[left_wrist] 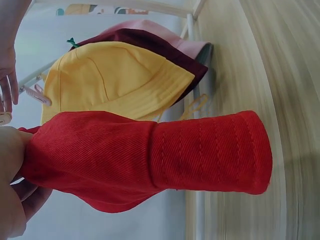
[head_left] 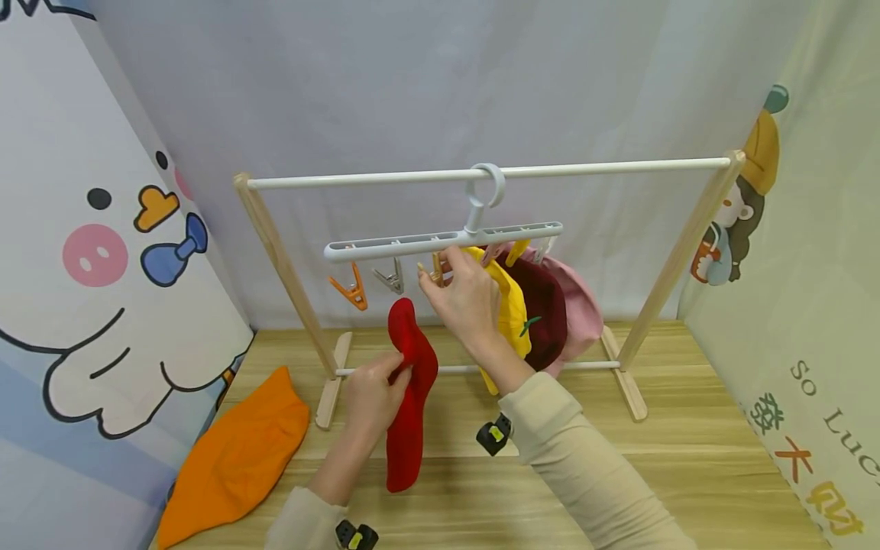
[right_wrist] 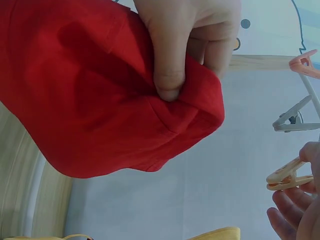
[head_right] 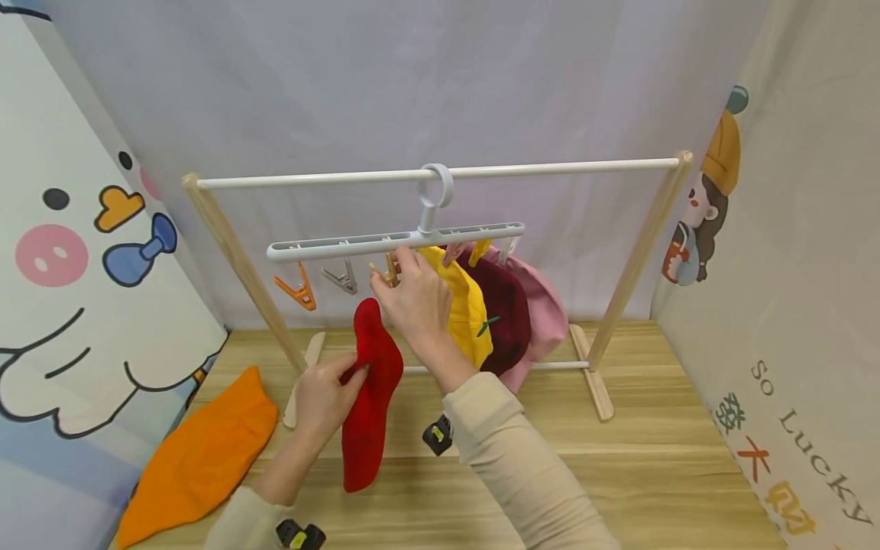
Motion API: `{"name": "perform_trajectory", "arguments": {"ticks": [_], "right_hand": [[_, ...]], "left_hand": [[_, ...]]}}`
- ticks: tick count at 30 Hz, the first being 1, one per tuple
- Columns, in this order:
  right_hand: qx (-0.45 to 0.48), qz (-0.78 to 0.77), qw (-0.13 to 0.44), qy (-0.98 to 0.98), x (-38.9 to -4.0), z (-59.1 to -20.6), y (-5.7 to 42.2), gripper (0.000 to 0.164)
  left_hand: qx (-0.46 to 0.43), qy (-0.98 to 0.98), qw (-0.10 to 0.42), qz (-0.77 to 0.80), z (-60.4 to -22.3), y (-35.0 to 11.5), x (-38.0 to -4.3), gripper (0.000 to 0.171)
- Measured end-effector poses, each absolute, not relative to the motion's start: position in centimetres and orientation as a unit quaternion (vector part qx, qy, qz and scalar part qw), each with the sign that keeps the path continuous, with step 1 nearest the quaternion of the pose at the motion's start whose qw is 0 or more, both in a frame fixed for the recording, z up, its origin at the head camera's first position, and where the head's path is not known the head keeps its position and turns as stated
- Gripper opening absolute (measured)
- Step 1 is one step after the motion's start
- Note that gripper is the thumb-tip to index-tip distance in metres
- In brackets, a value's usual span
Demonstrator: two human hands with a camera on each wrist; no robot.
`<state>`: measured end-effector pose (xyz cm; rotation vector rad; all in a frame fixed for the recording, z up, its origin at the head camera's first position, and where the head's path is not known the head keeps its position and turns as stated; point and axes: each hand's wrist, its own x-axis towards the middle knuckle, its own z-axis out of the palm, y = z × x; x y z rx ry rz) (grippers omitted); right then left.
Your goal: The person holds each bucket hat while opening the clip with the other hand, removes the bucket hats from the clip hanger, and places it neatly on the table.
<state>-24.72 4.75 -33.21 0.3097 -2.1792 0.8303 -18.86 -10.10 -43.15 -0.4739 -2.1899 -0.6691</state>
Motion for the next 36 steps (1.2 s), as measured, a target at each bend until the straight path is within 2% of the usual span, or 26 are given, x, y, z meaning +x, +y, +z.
{"name": "perform_trajectory", "arguments": {"ticks": [6,10,19,26,36], "right_hand": [[0.12,0.325,0.385,-0.855,-24.7,-33.2,4.8,0.025],[0.119,0.326,0.383,-0.856,-24.7,-33.1,4.7,0.024],[0.115,0.329,0.38,-0.857,-24.6,-33.1,4.7,0.024],[0.113,0.327,0.381,-0.858,-24.6,-33.1,4.7,0.025],[0.113,0.328,0.379,-0.858,-24.9,-33.3,4.7,0.024]], "left_hand": [[-0.182,-0.877,0.371,-0.246,-43.6,-11.0,-18.5,0.015],[-0.176,-0.884,0.36,-0.24,-43.8,-11.6,-18.2,0.019],[-0.196,-0.881,0.387,-0.188,-44.4,-13.4,-18.0,0.03],[-0.18,-0.904,0.339,-0.19,-44.6,-14.7,-17.5,0.022],[-0.158,-0.922,0.306,-0.176,-45.2,-16.1,-17.0,0.013]]}}
